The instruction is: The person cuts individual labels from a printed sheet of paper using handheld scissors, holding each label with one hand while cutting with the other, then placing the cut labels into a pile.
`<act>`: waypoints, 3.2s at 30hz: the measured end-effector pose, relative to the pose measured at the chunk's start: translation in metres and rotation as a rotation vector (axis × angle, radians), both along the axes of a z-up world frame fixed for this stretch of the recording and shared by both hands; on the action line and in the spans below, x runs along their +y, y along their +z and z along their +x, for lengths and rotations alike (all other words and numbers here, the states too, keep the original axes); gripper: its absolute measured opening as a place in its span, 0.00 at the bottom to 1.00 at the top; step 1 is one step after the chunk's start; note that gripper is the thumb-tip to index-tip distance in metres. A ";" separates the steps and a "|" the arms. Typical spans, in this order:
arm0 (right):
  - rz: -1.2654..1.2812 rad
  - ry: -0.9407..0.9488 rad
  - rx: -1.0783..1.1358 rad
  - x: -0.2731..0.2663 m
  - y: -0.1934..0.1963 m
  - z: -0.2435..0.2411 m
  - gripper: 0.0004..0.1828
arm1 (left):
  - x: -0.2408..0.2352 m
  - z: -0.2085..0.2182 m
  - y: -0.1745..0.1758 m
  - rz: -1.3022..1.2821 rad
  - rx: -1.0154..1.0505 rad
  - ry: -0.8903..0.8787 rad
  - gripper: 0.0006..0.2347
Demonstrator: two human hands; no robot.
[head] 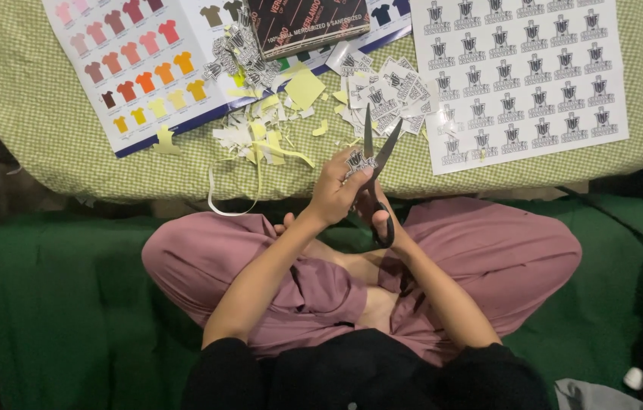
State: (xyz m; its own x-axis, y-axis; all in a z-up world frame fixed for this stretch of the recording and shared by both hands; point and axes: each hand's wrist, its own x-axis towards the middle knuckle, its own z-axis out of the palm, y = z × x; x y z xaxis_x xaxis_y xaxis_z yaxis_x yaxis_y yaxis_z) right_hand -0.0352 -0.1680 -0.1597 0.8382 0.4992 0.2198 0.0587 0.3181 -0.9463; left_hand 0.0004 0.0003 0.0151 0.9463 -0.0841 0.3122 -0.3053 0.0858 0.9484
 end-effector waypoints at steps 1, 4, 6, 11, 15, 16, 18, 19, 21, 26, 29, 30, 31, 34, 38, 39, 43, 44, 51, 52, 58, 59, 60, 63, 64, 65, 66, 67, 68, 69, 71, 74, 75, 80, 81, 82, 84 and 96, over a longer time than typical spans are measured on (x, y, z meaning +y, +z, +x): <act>0.000 0.001 0.000 0.000 -0.005 0.000 0.61 | 0.001 0.000 0.001 0.000 0.000 0.001 0.17; 0.006 0.004 0.011 0.000 -0.008 -0.001 0.61 | 0.003 0.000 0.007 -0.011 0.001 -0.013 0.18; -0.054 -0.023 -0.001 0.003 0.004 -0.001 0.62 | 0.006 -0.001 0.012 0.029 -0.006 -0.021 0.18; -0.073 -0.034 0.009 -0.005 -0.019 -0.005 0.61 | 0.006 -0.001 0.009 0.048 -0.020 -0.015 0.18; -0.071 -0.043 0.017 -0.007 -0.023 -0.007 0.60 | 0.007 0.001 0.002 0.057 -0.028 -0.021 0.18; -0.072 -0.043 0.017 -0.007 -0.023 -0.006 0.60 | 0.005 0.001 0.003 0.057 -0.028 -0.021 0.18; -0.059 -0.052 0.023 -0.008 -0.023 -0.006 0.59 | 0.001 0.002 0.003 0.050 -0.027 -0.035 0.18; -0.059 -0.052 0.023 -0.009 -0.022 -0.006 0.59 | 0.001 0.001 0.005 0.050 -0.027 -0.035 0.18; -0.047 -0.061 0.029 -0.010 -0.022 -0.007 0.58 | 0.002 0.001 0.009 0.027 0.010 -0.049 0.16; -0.029 -0.073 0.034 -0.013 -0.019 -0.001 0.57 | 0.005 0.000 0.012 0.019 0.020 -0.050 0.16; -0.016 -0.082 0.037 -0.015 -0.015 0.002 0.56 | 0.003 -0.001 0.007 0.001 0.045 -0.076 0.16; -0.010 -0.086 0.039 -0.015 -0.014 0.003 0.55 | 0.002 -0.001 0.003 -0.017 0.073 -0.094 0.16; -0.010 -0.087 0.038 -0.016 -0.011 0.005 0.55 | 0.003 -0.002 -0.002 -0.016 0.072 -0.095 0.16; 0.006 -0.095 0.038 -0.017 -0.003 0.008 0.54 | 0.006 -0.004 -0.013 -0.176 0.205 -0.144 0.14; 0.061 -0.131 0.092 -0.006 0.053 0.017 0.52 | 0.006 0.002 -0.020 -0.312 0.246 -0.258 0.11; 0.102 -0.156 0.144 0.000 0.078 0.021 0.51 | 0.004 0.003 -0.025 -0.334 0.207 -0.275 0.09; 0.229 -0.206 0.099 -0.015 0.063 0.037 0.32 | 0.006 0.010 -0.037 -0.145 0.031 -0.182 0.10; 0.191 -0.244 0.079 -0.019 0.064 0.041 0.28 | 0.012 0.013 -0.034 0.085 -0.051 -0.151 0.14; 0.120 -0.350 0.299 -0.032 0.037 0.044 0.25 | 0.023 0.010 -0.027 0.319 0.123 -0.335 0.16; 0.120 -0.352 0.299 -0.031 0.041 0.043 0.25 | 0.024 0.011 -0.029 0.320 0.124 -0.337 0.16; -0.027 -0.524 0.120 -0.023 0.065 0.044 0.23 | 0.027 0.017 -0.027 0.470 -0.075 -0.235 0.17; -0.041 -0.550 0.120 -0.021 0.069 0.044 0.24 | 0.026 0.018 -0.028 0.485 -0.072 -0.246 0.18; -0.055 -0.575 0.120 -0.020 0.074 0.043 0.25 | 0.026 0.019 -0.028 0.500 -0.070 -0.257 0.18; -0.051 -0.589 0.145 -0.018 0.077 0.041 0.25 | 0.027 0.019 -0.024 0.521 -0.079 -0.260 0.19; -0.050 -0.591 0.144 -0.018 0.077 0.042 0.25 | 0.030 0.020 -0.023 0.521 -0.080 -0.261 0.19; -0.052 -0.600 0.150 -0.018 0.077 0.043 0.26 | 0.033 0.021 -0.022 0.568 -0.059 -0.256 0.18; -0.054 -0.609 0.156 -0.018 0.077 0.044 0.26 | 0.035 0.022 -0.020 0.615 -0.038 -0.250 0.17; -0.053 -0.609 0.154 -0.017 0.076 0.045 0.26 | 0.040 0.023 -0.019 0.616 -0.040 -0.249 0.17; -0.041 -0.610 0.176 -0.016 0.074 0.046 0.26 | 0.045 0.025 -0.017 0.622 0.017 -0.211 0.16; -0.029 -0.613 0.199 -0.016 0.073 0.046 0.25 | 0.050 0.026 -0.015 0.628 0.074 -0.173 0.15; 0.005 -0.627 0.212 -0.019 0.072 0.048 0.25 | 0.069 0.034 -0.024 0.606 0.234 -0.059 0.10; 0.052 -0.662 0.241 -0.021 0.073 0.051 0.25 | 0.093 0.054 -0.024 0.459 0.434 0.249 0.10; 0.066 -0.681 0.258 -0.020 0.074 0.052 0.26 | 0.100 0.063 -0.021 0.335 0.470 0.442 0.13; 0.008 -0.727 0.257 -0.020 0.073 0.054 0.24 | 0.137 0.088 -0.072 0.093 0.351 0.640 0.17; -0.003 -0.732 0.248 -0.019 0.073 0.051 0.24 | 0.143 0.089 -0.083 0.033 0.379 0.647 0.20; -0.001 -0.731 0.249 -0.019 0.072 0.050 0.24 | 0.140 0.085 -0.079 0.035 0.378 0.649 0.20; -0.013 -0.725 0.200 -0.021 0.071 0.053 0.24 | 0.133 0.082 -0.069 0.133 0.364 0.691 0.13; 0.119 -0.670 -0.137 -0.058 0.106 0.081 0.35 | 0.055 0.075 -0.077 0.890 -0.068 0.780 0.15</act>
State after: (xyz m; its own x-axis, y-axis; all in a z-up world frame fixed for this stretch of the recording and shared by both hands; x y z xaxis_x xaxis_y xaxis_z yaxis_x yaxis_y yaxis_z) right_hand 0.0458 -0.2259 -0.0538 0.9180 -0.1507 0.3669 0.3953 0.2721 -0.8773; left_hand 0.0754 0.0556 -0.0618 0.8221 0.2952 0.4868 -0.0348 -0.8275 0.5604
